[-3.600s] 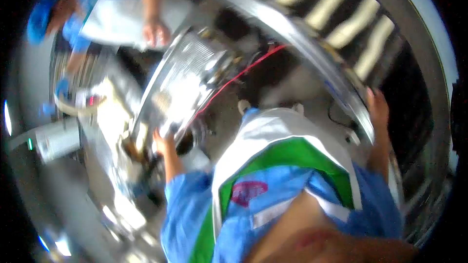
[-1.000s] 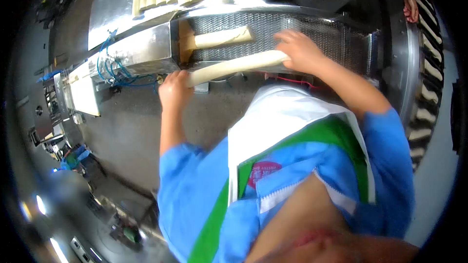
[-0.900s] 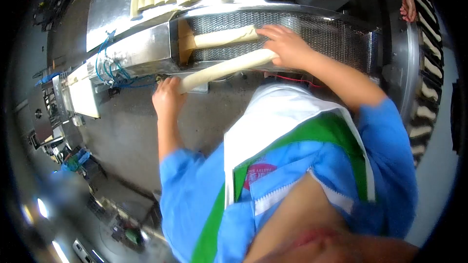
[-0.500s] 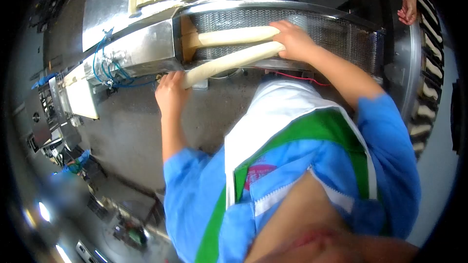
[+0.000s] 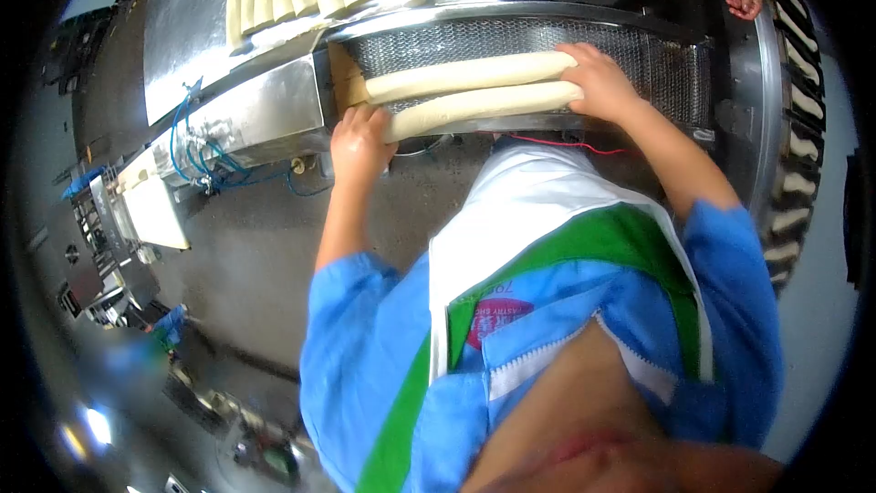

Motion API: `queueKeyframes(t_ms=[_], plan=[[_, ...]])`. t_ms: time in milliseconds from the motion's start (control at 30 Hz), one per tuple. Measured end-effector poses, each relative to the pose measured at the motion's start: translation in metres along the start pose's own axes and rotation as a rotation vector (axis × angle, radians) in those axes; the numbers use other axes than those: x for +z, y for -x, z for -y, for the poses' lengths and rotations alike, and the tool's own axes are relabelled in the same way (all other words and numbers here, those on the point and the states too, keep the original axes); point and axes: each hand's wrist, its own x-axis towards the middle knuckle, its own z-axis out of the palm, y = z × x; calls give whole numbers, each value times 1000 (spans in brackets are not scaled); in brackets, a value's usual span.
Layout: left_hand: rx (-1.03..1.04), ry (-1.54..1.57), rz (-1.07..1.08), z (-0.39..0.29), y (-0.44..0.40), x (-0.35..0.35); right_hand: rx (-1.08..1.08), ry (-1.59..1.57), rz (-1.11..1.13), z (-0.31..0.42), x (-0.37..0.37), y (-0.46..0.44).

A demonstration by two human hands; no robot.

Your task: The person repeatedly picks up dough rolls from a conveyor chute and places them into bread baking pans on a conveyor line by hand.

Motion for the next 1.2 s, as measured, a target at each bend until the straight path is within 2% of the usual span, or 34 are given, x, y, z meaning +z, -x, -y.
queueKeyframes(t_ms=[100, 167, 367, 433, 500, 533, 567, 600, 633, 667, 700, 767, 833, 867, 967, 1000, 1033, 1067, 1100, 1167, 1200], plan=[[50, -46, -56, -10, -14, 5, 55, 25, -13, -11, 0, 12], [56, 2, -14, -7, -20, 18, 80, 70, -35, -23, 3, 19], [92, 101, 235, -8, -49, 46, 145, 95, -77, -48, 9, 40], [99, 27, 331, -27, -65, 42, 191, 76, -72, -50, 3, 48], [117, -108, 320, -30, -67, 55, 323, -4, -126, -49, 12, 56], [98, -106, 410, -37, -70, 49, 393, -81, -105, -46, 11, 61], [154, -156, 426, -44, -76, 46, 388, -71, -130, -45, 14, 67], [374, -180, 253, -36, -76, 53, 445, -97, -156, -46, 20, 81], [345, -275, 195, -49, -76, 46, 335, -51, -212, -36, 7, 103], [331, -338, 246, -78, -80, 24, 351, -58, -258, -28, 9, 123], [408, -361, 230, -97, -87, 15, 352, -62, -305, -22, 13, 146], [569, -357, 135, -145, -93, -9, 459, -58, -200, -7, 5, 194], [790, -400, 169, -210, -101, -26, 559, -210, -303, -5, 21, 255], [926, -322, 44, -237, -100, -24, 638, -212, -338, 0, 24, 289], [1216, -148, -70, -337, -91, -6, 927, -287, -412, 31, 34, 406], [1342, -145, -192, -384, -78, -7, 971, -296, -506, 46, 39, 453], [1386, -158, -136, -431, -66, -3, 1014, -299, -594, 58, 50, 500], [1360, -124, 29, -480, -46, -5, 1096, -333, -629, 72, 59, 545], [1504, -194, -102, -525, -36, 5, 1170, -364, -662, 85, 66, 589], [1660, 12, -210, -625, -2, 12, 1369, -67, -794, 118, 97, 658], [1734, -14, -229, -682, 25, 5, 1529, -123, -782, 134, 91, 686]])
